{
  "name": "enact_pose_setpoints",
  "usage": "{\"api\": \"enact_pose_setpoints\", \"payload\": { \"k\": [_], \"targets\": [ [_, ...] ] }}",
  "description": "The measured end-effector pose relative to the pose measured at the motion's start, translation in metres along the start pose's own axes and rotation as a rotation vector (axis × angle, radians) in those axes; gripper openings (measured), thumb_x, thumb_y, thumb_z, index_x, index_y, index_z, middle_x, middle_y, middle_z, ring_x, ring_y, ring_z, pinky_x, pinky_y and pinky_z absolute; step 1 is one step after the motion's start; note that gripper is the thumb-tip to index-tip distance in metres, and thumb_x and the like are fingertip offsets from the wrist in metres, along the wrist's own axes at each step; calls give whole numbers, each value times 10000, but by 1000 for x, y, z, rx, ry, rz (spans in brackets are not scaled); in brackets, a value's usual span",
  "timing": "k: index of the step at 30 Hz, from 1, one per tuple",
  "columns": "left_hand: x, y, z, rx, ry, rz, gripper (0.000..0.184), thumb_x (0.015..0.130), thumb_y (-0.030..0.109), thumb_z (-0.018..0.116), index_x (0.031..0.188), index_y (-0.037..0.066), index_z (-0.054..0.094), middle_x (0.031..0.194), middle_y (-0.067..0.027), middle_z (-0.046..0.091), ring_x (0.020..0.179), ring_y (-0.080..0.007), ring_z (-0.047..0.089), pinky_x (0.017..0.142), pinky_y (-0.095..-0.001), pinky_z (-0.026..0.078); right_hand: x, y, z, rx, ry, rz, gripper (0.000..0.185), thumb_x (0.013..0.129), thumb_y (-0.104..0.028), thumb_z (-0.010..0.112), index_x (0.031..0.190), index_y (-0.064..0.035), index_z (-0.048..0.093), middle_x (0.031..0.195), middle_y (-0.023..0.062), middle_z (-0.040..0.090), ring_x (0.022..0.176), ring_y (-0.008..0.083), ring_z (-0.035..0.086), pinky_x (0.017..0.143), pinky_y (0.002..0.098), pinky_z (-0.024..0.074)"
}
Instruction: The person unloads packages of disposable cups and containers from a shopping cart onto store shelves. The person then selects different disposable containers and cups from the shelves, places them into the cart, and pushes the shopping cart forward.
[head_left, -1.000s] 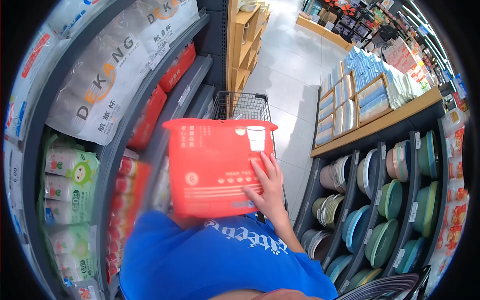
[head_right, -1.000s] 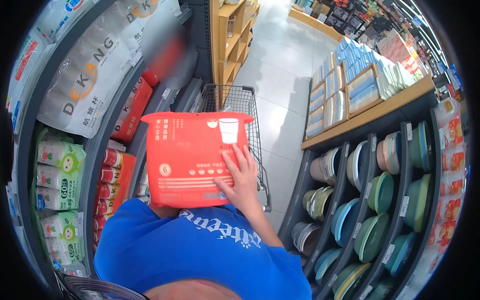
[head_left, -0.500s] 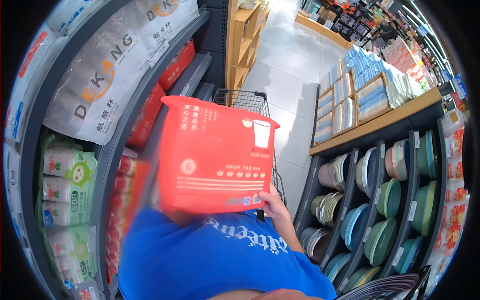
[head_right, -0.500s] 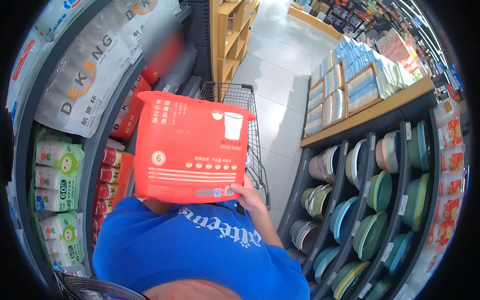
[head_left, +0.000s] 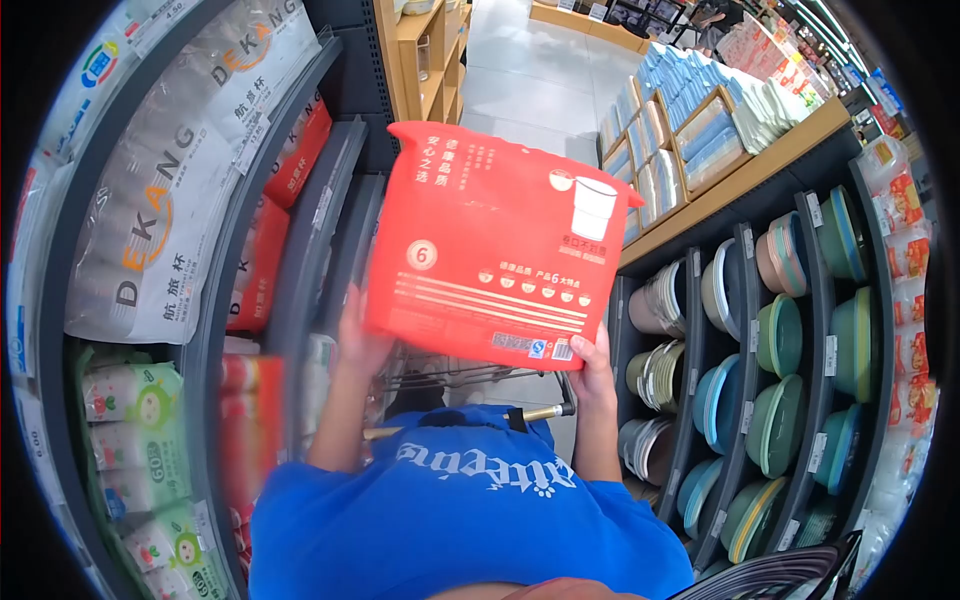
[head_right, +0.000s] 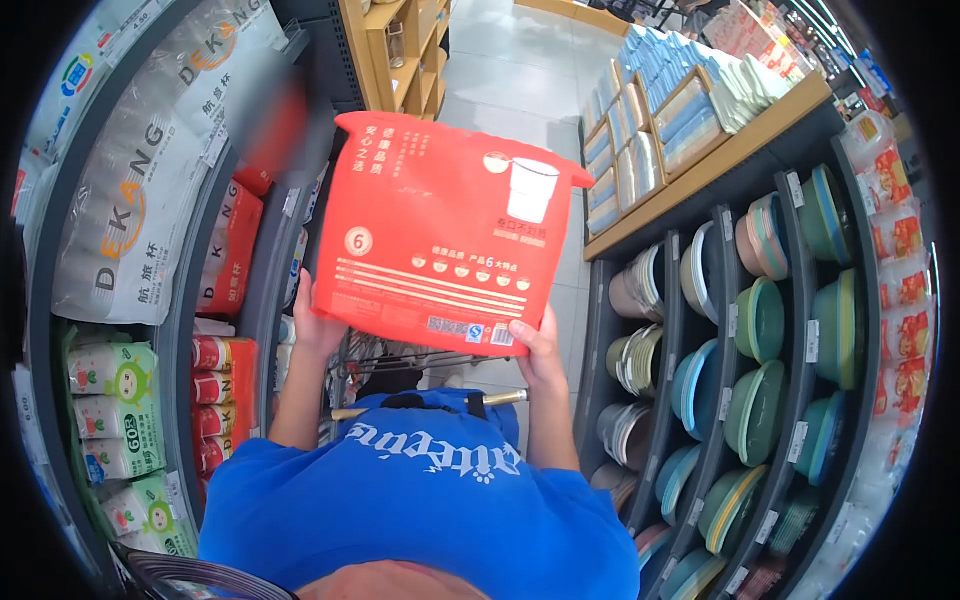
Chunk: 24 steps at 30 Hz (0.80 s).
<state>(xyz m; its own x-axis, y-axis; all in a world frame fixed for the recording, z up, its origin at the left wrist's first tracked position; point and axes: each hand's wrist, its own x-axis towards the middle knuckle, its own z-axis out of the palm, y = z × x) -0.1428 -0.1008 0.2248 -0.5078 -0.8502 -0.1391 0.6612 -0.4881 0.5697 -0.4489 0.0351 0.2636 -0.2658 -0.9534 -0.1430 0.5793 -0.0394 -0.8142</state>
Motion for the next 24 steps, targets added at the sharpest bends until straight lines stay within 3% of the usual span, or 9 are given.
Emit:
{"api": "enact_pose_setpoints", "payload": {
  "k": [3,4,7,10,16,24],
  "targets": [
    [-12,-2,-9,286,115,-21,679,1042,557,328,1453,25,428,1449,-121,520,1345,-241,480,1116,-419,356,-1,-1,-3,-53,21,-34,765,797,-269,747,1392,36,377,1312,188,552,1184,259,606,1003,394,518],
    [-13,-2,-12,324,141,-29,664,1043,515,376,1484,20,398,1401,-124,556,1277,-223,532,1071,-392,392,-1,-1,-7,-46,18,-33,765,798,-269,747,1393,37,376,1310,187,553,1183,260,607,1002,394,518],
    [-9,16,-7,500,-54,-12,615,1036,482,426,1432,14,468,1343,-120,593,1212,-200,575,1023,-351,433,0,-1,-9,-34,6,-47,762,799,-271,746,1390,38,378,1306,186,557,1184,261,608,1001,396,520],
    [-7,25,17,707,-28,136,529,1027,434,480,1330,9,568,1185,-91,662,1068,-152,622,901,-288,479,-1,-5,-3,-40,14,-66,754,805,-282,741,1386,39,382,1306,184,558,1184,258,609,999,398,522],
    [-4,26,9,738,30,120,364,1029,344,507,1082,12,648,841,3,630,756,-69,533,668,-227,416,-4,-6,2,-19,78,-59,690,832,-257,708,1374,34,394,1298,175,562,1180,244,605,991,381,517],
    [-2,20,17,668,43,137,344,1042,344,487,991,33,624,836,-5,600,735,-79,515,656,-235,408,-5,-4,5,-50,151,-71,648,888,-293,671,1384,16,391,1295,179,564,1148,238,631,937,374,564]
  ]
}}
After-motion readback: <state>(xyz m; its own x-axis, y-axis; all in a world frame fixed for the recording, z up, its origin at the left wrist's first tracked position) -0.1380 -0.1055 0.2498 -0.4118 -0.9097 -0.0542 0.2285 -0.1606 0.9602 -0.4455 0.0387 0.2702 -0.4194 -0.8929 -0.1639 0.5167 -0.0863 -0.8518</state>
